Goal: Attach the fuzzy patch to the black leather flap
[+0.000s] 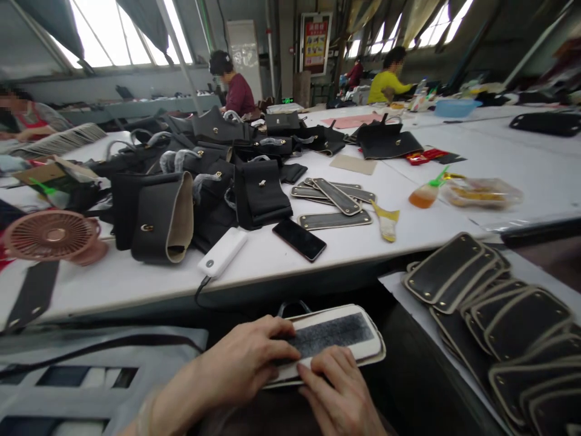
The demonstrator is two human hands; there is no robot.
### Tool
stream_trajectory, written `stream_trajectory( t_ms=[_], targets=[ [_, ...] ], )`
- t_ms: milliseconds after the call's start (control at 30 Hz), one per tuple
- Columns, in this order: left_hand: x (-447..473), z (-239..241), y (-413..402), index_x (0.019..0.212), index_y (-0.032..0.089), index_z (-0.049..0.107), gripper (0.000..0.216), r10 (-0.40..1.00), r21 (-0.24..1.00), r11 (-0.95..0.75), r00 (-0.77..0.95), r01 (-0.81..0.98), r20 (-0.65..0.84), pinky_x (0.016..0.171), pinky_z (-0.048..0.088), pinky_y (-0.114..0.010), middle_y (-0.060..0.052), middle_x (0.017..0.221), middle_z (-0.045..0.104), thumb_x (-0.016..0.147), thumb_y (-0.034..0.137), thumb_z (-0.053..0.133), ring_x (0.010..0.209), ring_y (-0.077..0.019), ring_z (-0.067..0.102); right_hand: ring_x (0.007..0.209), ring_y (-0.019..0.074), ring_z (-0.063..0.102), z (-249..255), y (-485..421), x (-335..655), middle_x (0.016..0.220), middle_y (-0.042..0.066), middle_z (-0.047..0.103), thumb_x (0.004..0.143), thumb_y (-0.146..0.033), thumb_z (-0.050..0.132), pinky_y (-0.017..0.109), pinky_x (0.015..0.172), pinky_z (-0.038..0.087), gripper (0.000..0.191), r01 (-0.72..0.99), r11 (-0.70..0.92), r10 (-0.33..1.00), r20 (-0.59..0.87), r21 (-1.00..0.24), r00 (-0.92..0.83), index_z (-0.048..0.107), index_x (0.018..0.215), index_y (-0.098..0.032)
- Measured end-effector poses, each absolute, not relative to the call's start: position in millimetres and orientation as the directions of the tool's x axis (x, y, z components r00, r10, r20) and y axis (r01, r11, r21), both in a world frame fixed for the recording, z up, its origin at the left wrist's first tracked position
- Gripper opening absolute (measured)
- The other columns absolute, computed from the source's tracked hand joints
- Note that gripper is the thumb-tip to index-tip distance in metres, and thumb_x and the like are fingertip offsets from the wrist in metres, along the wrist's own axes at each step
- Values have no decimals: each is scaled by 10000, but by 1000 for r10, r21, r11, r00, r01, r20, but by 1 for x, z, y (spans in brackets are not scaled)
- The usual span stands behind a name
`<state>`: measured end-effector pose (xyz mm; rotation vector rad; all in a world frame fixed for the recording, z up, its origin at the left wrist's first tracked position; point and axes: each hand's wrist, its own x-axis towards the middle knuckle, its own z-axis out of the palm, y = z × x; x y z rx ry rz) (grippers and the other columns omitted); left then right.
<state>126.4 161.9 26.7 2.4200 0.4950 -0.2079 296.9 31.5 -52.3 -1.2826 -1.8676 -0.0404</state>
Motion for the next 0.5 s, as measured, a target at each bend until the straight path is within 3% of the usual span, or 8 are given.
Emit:
stream_trajectory(
  t_ms=[300,400,500],
  targets=[
    [128,30,150,1073,291,655,363,301,470,-805,932,362,-202,953,504,-313,1,1301,597,797,62,598,1090,-190,624,639,154,479,-50,34,294,673,28,547,914,-31,457,304,592,364,208,703,502,774,624,-503,-106,635,869,-130],
    [132,34,143,1035,284,618,426,300,425,-832,933,357,-197,904,525,-326,-9,1278,599,707,18,565,1063,-207,625,638,159,487,-46,33,294,670,23,557,936,-67,449,304,597,383,230,729,462,797,597,-505,-91,644,854,-158],
    [135,34,141,1052,307,604,500,326,411,-832,928,372,-180,864,535,-314,-10,1235,610,654,11,540,1027,-206,628,698,169,541,-45,26,306,756,39,604,940,-120,500,303,651,447,181,719,475,764,643,-508,-51,670,989,-155]
  ],
)
